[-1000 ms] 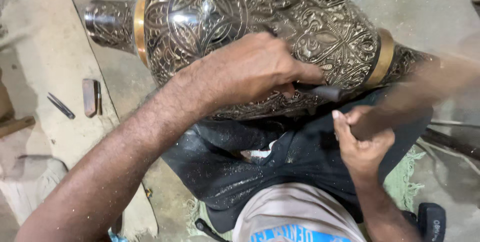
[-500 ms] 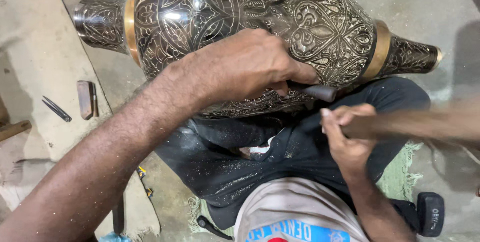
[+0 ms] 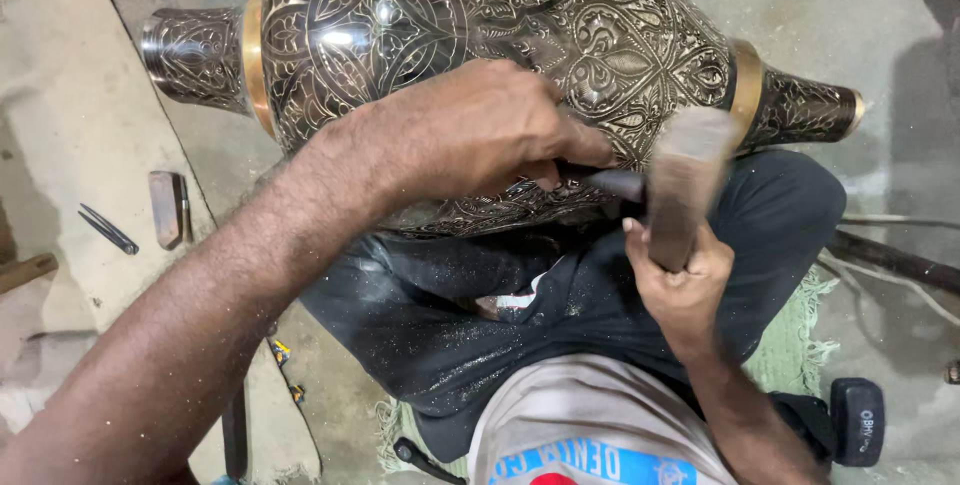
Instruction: The person sits cross-legged on the floor and uses a chisel and wooden mallet to engrave intricate patterns onto a large metal vase. They repeatedly strike the chisel to create detailed designs on the vase's surface.
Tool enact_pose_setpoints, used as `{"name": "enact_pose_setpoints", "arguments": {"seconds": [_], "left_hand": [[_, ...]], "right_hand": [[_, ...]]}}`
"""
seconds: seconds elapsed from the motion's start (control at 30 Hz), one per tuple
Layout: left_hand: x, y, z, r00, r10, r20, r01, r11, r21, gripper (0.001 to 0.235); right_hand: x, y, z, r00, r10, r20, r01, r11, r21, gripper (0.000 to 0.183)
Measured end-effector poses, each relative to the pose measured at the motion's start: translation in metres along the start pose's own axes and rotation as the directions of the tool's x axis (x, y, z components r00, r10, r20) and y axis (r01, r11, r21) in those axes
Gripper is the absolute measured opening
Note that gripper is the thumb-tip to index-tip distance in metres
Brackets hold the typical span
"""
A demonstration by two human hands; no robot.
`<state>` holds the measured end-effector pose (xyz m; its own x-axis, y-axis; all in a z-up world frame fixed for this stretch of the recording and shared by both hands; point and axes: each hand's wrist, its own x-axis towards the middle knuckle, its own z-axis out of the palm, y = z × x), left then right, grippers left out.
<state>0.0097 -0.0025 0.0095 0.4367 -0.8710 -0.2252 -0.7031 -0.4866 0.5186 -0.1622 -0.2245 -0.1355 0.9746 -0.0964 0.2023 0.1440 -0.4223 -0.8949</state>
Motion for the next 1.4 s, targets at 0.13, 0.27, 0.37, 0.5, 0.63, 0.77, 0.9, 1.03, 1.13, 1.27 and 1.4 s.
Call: {"name": "enact_pose_setpoints", "arguments": {"seconds": [0.13, 0.27, 0.37, 0.5, 0.63, 0.77, 0.9, 1.03, 1.13, 1.27, 1.4], "left_hand": [[-0.005, 0.000, -0.002, 0.999, -0.017, 0.047, 0.016, 1.000, 0.015, 0.024], [-0.026, 0.001, -0.018, 0.949, 0.046, -0.312, -0.113, 0.973, -0.200, 0.027], [-0.061, -0.002, -0.033, 0.783, -0.156, -0.602, -0.121, 0.911, -0.393, 0.027], [-0.093, -0.011, -0.040, 0.610, -0.369, -0.701, 0.003, 0.886, -0.463, 0.017], [-0.094, -0.018, -0.036, 0.509, -0.591, -0.625, 0.165, 0.780, -0.604, 0.033], [-0.095, -0.013, -0.031, 0.433, -0.676, -0.596, 0.099, 0.693, -0.714, 0.045], [-0.087, -0.011, -0.032, 0.440, -0.721, -0.536, 0.202, 0.660, -0.723, 0.043], [-0.058, -0.015, -0.041, 0.456, -0.800, -0.389, 0.333, 0.559, -0.759, 0.054], [-0.027, -0.013, -0.051, 0.618, -0.672, -0.407, 0.307, 0.684, -0.662, 0.057], [0.016, -0.014, -0.062, 0.773, -0.559, -0.301, 0.382, 0.788, -0.483, 0.055], [0.033, -0.019, -0.057, 0.802, -0.545, -0.245, 0.400, 0.794, -0.458, 0.053]], "right_hand": [[-0.014, 0.006, 0.004, 0.991, 0.128, -0.034, -0.110, 0.938, 0.329, 0.023], [-0.021, 0.023, -0.010, 0.979, 0.180, -0.101, -0.152, 0.960, 0.234, 0.022], [-0.026, 0.042, -0.036, 0.959, 0.214, -0.185, -0.160, 0.950, 0.270, 0.024], [-0.033, 0.068, -0.070, 0.942, 0.232, -0.243, -0.166, 0.950, 0.263, 0.022], [-0.035, 0.089, -0.091, 0.968, 0.225, -0.108, -0.214, 0.972, 0.101, 0.019], [-0.040, 0.089, -0.111, 0.896, 0.436, 0.088, -0.444, 0.888, 0.121, 0.025], [-0.042, 0.079, -0.113, 0.836, 0.515, 0.189, -0.536, 0.840, 0.082, 0.045], [-0.040, 0.073, -0.107, 0.859, 0.410, 0.306, -0.511, 0.708, 0.487, 0.049], [-0.032, 0.071, -0.102, 0.900, 0.270, 0.341, -0.435, 0.532, 0.727, 0.048], [-0.016, 0.074, -0.099, 0.902, 0.303, 0.308, -0.432, 0.626, 0.650, 0.047], [-0.003, 0.085, -0.099, 0.886, 0.347, 0.308, -0.463, 0.701, 0.542, 0.045]]}}
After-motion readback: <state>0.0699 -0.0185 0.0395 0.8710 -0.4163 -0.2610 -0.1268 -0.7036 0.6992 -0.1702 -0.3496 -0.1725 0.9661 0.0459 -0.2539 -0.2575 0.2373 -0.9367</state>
